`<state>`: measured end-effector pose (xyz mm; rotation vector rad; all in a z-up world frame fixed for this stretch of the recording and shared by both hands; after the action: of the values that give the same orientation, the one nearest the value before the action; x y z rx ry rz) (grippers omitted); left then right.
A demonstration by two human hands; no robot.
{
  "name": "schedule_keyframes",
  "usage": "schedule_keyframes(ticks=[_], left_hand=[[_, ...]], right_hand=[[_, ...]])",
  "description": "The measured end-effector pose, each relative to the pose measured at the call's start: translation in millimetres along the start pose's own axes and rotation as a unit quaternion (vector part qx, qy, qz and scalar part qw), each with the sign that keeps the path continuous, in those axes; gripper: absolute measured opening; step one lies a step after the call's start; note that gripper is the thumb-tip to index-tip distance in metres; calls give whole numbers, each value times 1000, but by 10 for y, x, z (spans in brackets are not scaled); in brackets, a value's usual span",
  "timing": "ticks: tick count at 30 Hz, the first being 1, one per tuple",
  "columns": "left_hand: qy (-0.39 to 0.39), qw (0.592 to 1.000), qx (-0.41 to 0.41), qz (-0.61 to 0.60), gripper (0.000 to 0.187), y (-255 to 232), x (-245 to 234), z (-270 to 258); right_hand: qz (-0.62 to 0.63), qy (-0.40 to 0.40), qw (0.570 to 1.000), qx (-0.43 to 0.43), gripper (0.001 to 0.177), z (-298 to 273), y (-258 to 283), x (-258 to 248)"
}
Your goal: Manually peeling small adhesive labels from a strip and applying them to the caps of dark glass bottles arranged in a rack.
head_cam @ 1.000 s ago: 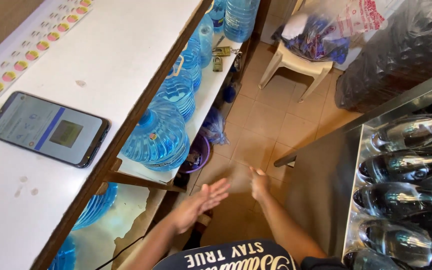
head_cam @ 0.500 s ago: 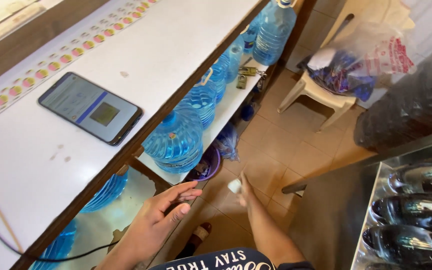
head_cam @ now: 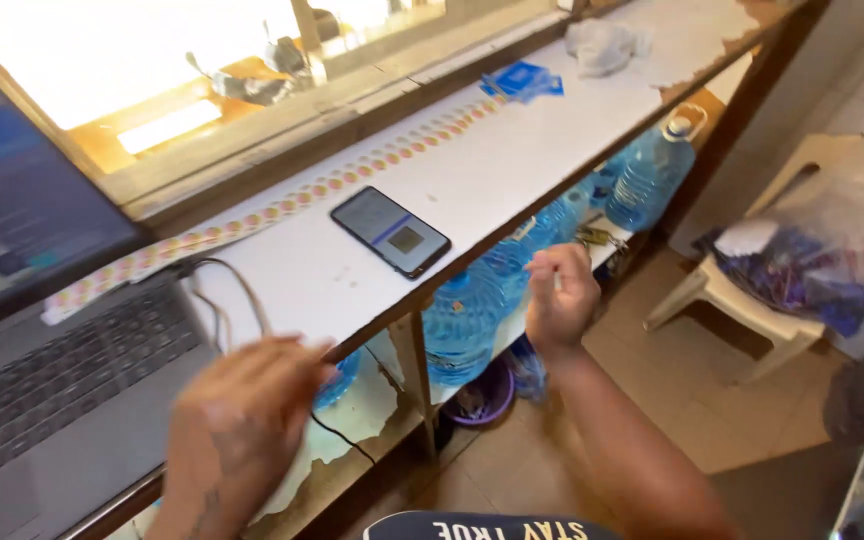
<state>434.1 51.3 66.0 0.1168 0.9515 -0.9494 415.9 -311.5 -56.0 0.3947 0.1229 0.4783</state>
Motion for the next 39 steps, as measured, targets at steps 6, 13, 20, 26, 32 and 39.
schedule_keyframes(ticks=[6,13,20,26,32,39], left_hand=[[-160,974,-91,133,10,387,-718,-7],[-184,977,-102,-36,19,-14,-802,-363],[-193,950,-183,-164,16,20,-492,-560],[-101,948,-184,-238,17,7,-39,-490],[-13,789,-371,-489,37,182,629,-205],[-51,562,-258,-784,89,-5,1142,198]], right_hand=[[79,295,918,-255,13,658,1297,1266],[0,456,858,-238,22,308,1220,2899],[-102,539,785,-288,21,52,1288,3691],[-62,461,787,-404,18,75,1401,3639],[21,328,859,-393,25,591,1493,3169],[-85,176,860,-471,32,1111,2514,1094]])
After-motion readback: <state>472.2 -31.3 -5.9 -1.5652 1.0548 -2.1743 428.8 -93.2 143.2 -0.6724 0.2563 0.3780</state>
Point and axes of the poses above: each hand's wrist, its own z-axis towards the middle knuckle, its own x-axis out of the palm, y = z × x, the point moved 7 cm from there along z, towards the middle knuckle, and after that the axes turned 11 degrees about -x, right-handed, at the moved point
